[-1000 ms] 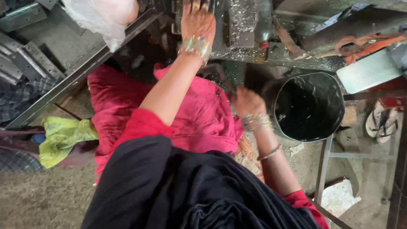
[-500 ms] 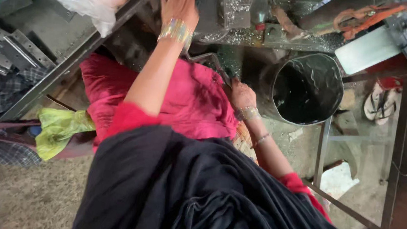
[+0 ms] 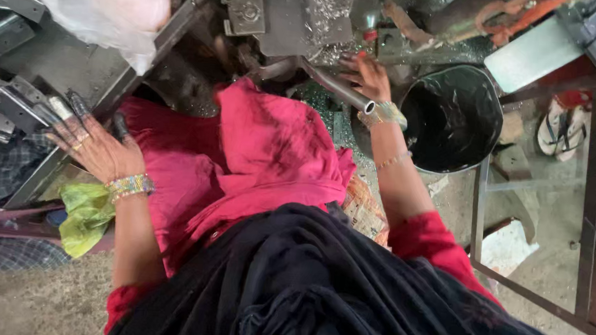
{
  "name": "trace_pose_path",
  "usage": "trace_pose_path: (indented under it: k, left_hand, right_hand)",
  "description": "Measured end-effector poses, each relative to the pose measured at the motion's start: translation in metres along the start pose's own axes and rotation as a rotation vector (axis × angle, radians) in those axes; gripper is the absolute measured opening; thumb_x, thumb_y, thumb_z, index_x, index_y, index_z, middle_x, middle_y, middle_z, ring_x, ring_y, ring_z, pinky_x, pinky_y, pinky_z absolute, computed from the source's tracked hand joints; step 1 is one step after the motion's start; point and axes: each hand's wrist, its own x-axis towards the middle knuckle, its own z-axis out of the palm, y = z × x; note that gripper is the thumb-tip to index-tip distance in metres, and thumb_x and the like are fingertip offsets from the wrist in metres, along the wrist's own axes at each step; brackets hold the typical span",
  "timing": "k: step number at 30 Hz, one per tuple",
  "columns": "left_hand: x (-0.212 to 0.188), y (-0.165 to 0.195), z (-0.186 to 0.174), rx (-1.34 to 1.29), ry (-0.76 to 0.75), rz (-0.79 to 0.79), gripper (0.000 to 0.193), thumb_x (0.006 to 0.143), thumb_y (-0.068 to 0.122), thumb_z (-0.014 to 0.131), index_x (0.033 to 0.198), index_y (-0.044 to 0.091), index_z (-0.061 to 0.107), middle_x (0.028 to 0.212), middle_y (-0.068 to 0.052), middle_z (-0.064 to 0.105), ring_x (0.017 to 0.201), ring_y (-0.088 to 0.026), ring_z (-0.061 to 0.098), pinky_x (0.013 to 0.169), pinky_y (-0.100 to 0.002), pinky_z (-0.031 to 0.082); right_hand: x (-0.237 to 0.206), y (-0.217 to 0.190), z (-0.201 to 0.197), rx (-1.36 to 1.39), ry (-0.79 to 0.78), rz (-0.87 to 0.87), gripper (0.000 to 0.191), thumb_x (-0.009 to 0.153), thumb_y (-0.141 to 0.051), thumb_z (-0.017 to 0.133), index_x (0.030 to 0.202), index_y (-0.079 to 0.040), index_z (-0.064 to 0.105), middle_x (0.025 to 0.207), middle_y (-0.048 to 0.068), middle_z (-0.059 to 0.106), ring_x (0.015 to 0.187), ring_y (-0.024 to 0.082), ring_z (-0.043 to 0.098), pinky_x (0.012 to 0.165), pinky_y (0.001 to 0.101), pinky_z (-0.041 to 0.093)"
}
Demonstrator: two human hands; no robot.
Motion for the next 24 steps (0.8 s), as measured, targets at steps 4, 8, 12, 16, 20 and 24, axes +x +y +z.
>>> trace_pose_path:
  k: [4,8,12,16,20,24]
  left_hand:
    - [0.018,0.011,-0.001,-0.031,-0.102,-0.098,0.088,0.098,0.046,0.071,0.155,-0.013,0.039,0.166,-0.031,0.033,0.15,-0.052,0.031,0.126,-0.063,0.004]
    - [0.029,0.022,-0.002,0.002,-0.119,-0.182,0.092,0.09,0.052,0.07,0.153,-0.01,0.046,0.161,-0.029,0.038,0.149,-0.05,0.033,0.127,-0.063,0.006]
    - [0.033,0.021,0.0,0.135,-0.06,-0.13,0.078,0.095,0.05,0.068,0.15,-0.003,0.053,0.161,-0.023,0.043,0.154,-0.045,0.033,0.131,-0.062,0.006]
    - [0.027,0.018,0.013,0.062,0.018,-0.153,0.074,0.099,0.049,0.065,0.146,-0.007,0.053,0.163,-0.025,0.043,0.153,-0.048,0.031,0.129,-0.062,0.005]
    - [0.018,0.01,0.02,0.209,-0.09,-0.126,0.072,0.098,0.039,0.064,0.15,-0.01,0.052,0.156,-0.027,0.043,0.155,-0.05,0.028,0.131,-0.063,0.002]
    - [0.016,0.007,0.02,0.188,-0.07,-0.081,0.073,0.1,0.045,0.067,0.142,-0.012,0.053,0.161,-0.034,0.041,0.151,-0.053,0.026,0.127,-0.063,0.001]
  right_hand:
    - [0.051,0.011,0.025,-0.552,-0.119,-0.079,0.051,0.105,-0.047,0.059,0.123,-0.001,0.068,0.118,0.018,0.075,0.101,0.033,0.073,0.083,0.0444,0.056]
    - [0.078,-0.005,0.037,-0.79,-0.246,-0.055,0.051,0.103,-0.047,0.06,0.125,-0.002,0.068,0.122,0.018,0.072,0.106,0.034,0.07,0.087,0.045,0.054]
    - [0.083,-0.024,0.042,-0.873,-0.289,-0.031,0.052,0.102,-0.047,0.062,0.127,-0.002,0.067,0.126,0.018,0.07,0.111,0.034,0.068,0.091,0.0457,0.053]
    - [0.075,-0.015,0.044,-0.908,-0.257,-0.113,0.053,0.1,-0.048,0.064,0.128,-0.003,0.067,0.131,0.017,0.068,0.116,0.035,0.065,0.096,0.0463,0.051]
    - [0.069,0.009,0.038,-0.945,-0.198,-0.167,0.055,0.099,-0.048,0.066,0.13,-0.003,0.067,0.135,0.017,0.066,0.121,0.035,0.063,0.1,0.047,0.049]
    - [0.085,0.006,0.026,-1.026,-0.129,-0.177,0.056,0.097,-0.048,0.067,0.132,-0.004,0.067,0.14,0.017,0.063,0.127,0.035,0.06,0.105,0.0476,0.047]
